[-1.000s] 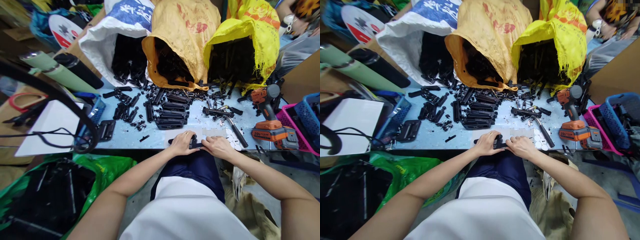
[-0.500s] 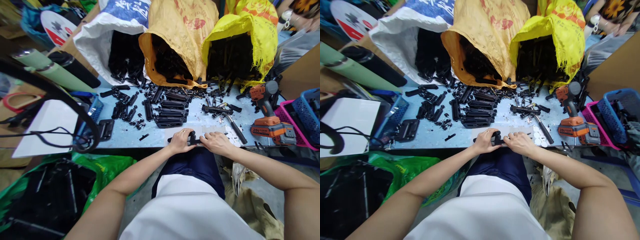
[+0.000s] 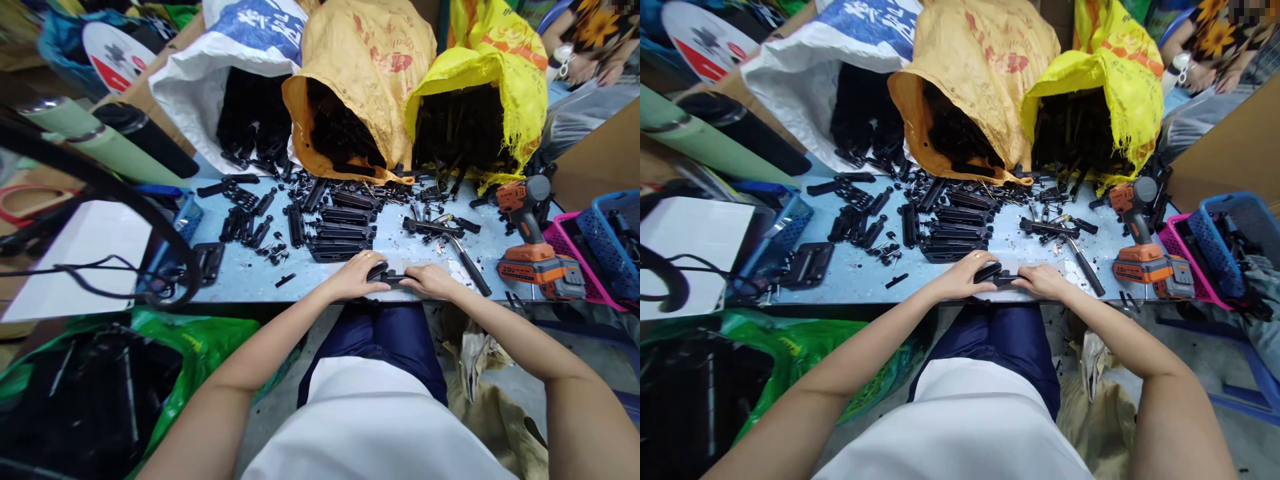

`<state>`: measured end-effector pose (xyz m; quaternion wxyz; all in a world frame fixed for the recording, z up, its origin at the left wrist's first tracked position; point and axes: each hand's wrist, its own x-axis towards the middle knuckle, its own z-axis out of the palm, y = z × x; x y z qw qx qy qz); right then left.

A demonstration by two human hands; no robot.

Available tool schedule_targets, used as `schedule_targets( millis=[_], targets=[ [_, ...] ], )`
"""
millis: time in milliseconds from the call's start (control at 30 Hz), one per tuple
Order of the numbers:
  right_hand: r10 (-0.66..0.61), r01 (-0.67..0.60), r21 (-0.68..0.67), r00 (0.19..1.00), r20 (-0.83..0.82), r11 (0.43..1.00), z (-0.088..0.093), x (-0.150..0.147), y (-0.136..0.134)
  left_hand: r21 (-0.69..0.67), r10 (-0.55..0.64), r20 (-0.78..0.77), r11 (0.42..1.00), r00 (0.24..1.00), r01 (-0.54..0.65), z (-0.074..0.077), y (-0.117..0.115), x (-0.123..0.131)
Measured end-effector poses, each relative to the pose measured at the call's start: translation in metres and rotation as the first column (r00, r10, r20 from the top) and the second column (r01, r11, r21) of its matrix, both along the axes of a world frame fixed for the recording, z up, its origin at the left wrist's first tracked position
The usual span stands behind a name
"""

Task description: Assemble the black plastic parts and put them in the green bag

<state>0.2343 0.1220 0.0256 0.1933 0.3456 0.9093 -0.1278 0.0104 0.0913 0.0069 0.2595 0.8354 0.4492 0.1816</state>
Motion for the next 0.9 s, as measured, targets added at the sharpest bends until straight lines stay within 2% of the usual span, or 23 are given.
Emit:
schedule_targets(
  millis=[67, 133, 233, 300, 400, 500, 633, 733, 900],
  targets=[
    [-0.034, 0.034, 0.009, 0.999, 0.041, 0.999, -0.002, -0.002, 0.006, 0.053, 0.119, -0.036, 0.992, 0.992, -0.117, -0.001, -0.016, -0.007],
    [-0.092, 0.089, 0.034, 0.993, 0.075, 0.995, 0.0, -0.004, 0.011, 0.112, 0.166, -0.082, 0.981, 0.983, -0.157, -0.005, -0.033, -0.011],
    [-0.179, 0.176, 0.044, 0.982, 0.067, 0.983, 0.004, -0.006, 0.017, 0.173, 0.099, -0.127, 0.982, 0.987, -0.077, -0.017, -0.053, -0.011],
    [-0.211, 0.21, 0.031, 0.977, 0.02, 0.977, 0.005, -0.005, 0.019, 0.193, 0.068, -0.121, 0.98, 0.99, -0.043, -0.026, -0.058, -0.013],
    [-0.271, 0.274, 0.024, 0.959, -0.082, 0.961, 0.006, -0.001, 0.02, 0.195, 0.087, -0.055, 0.978, 0.995, -0.075, -0.035, -0.053, -0.026],
    [-0.336, 0.334, -0.043, 0.922, -0.195, 0.941, 0.006, 0.0, 0.018, 0.134, 0.126, -0.024, 0.983, 0.992, -0.122, -0.035, -0.042, -0.045],
    [-0.338, 0.297, -0.179, 0.897, -0.283, 0.938, 0.001, -0.011, 0.014, 0.083, 0.14, -0.024, 0.987, 0.99, -0.137, -0.033, -0.031, -0.058],
    [-0.286, 0.248, -0.177, 0.926, -0.245, 0.953, -0.003, -0.023, 0.011, 0.101, 0.149, -0.05, 0.984, 0.988, -0.144, -0.034, -0.027, -0.058],
    [-0.2, 0.19, -0.103, 0.976, -0.088, 0.976, -0.004, -0.032, 0.005, 0.159, 0.2, -0.09, 0.97, 0.976, -0.184, -0.034, -0.03, -0.055]
  ],
)
